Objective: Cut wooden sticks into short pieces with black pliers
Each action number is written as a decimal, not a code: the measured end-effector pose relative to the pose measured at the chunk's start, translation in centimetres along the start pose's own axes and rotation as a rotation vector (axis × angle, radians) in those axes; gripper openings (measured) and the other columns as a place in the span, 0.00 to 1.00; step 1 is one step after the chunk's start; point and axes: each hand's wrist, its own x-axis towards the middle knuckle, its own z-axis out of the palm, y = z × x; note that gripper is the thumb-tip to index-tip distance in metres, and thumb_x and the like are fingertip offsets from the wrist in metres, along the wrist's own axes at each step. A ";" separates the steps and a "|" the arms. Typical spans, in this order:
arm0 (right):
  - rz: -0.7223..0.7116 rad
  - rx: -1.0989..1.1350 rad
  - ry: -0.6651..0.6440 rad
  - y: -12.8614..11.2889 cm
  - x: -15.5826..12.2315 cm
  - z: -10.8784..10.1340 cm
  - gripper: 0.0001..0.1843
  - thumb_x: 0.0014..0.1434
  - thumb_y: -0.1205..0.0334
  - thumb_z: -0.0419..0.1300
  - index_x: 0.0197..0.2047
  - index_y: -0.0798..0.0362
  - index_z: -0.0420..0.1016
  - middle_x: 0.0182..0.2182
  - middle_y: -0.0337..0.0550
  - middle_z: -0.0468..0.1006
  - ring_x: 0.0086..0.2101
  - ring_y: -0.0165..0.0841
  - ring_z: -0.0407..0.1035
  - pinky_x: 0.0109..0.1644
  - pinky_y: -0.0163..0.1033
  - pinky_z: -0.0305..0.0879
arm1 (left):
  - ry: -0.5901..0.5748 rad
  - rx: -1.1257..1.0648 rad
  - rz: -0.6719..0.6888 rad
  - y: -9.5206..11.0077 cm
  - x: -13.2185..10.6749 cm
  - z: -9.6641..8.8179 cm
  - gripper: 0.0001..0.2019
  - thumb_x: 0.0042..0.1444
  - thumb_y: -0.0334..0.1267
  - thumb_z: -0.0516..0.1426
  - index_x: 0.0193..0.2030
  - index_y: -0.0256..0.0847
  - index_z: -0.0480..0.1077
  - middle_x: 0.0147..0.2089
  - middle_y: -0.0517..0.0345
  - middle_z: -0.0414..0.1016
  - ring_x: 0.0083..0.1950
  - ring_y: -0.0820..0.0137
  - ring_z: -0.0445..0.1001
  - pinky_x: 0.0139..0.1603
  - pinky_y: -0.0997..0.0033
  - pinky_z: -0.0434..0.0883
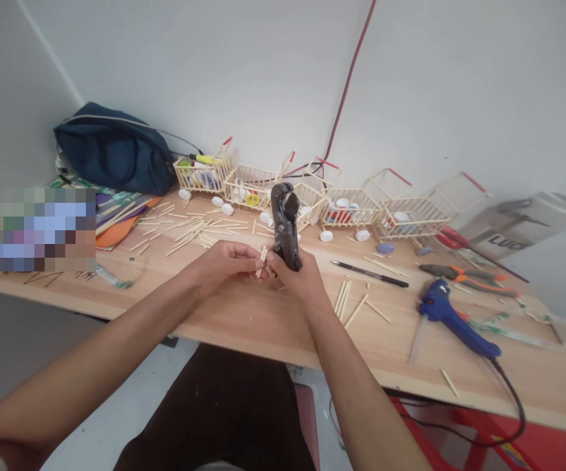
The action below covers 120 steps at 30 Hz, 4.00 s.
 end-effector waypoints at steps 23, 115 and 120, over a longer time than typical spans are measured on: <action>0.050 0.212 0.090 0.1 0.2 -0.5 0.18 0.50 0.47 0.67 0.31 0.54 0.72 0.23 0.37 0.71 0.24 0.29 0.66 0.31 0.35 0.67 | 0.107 0.389 0.263 -0.6 -0.9 1.0 0.05 0.48 0.36 0.62 0.32 0.38 0.78 0.31 0.58 0.80 0.34 0.69 0.77 0.39 0.73 0.71; 0.165 -0.659 -0.527 -6.6 -9.0 -2.7 0.32 0.62 0.34 0.43 0.26 0.53 0.65 0.21 0.37 0.65 0.24 0.29 0.57 0.27 0.35 0.50 | -0.142 -0.073 -0.129 0.9 -8.1 -0.4 0.11 0.49 0.39 0.65 0.30 0.30 0.76 0.23 0.54 0.76 0.25 0.75 0.73 0.30 0.76 0.71; 0.167 -0.604 -0.563 -6.3 -9.0 -2.9 0.32 0.62 0.34 0.41 0.29 0.54 0.67 0.25 0.40 0.68 0.28 0.31 0.60 0.32 0.36 0.56 | -0.162 -0.090 -0.123 0.7 -8.3 -0.5 0.10 0.50 0.38 0.64 0.31 0.31 0.76 0.23 0.54 0.76 0.25 0.75 0.73 0.31 0.76 0.71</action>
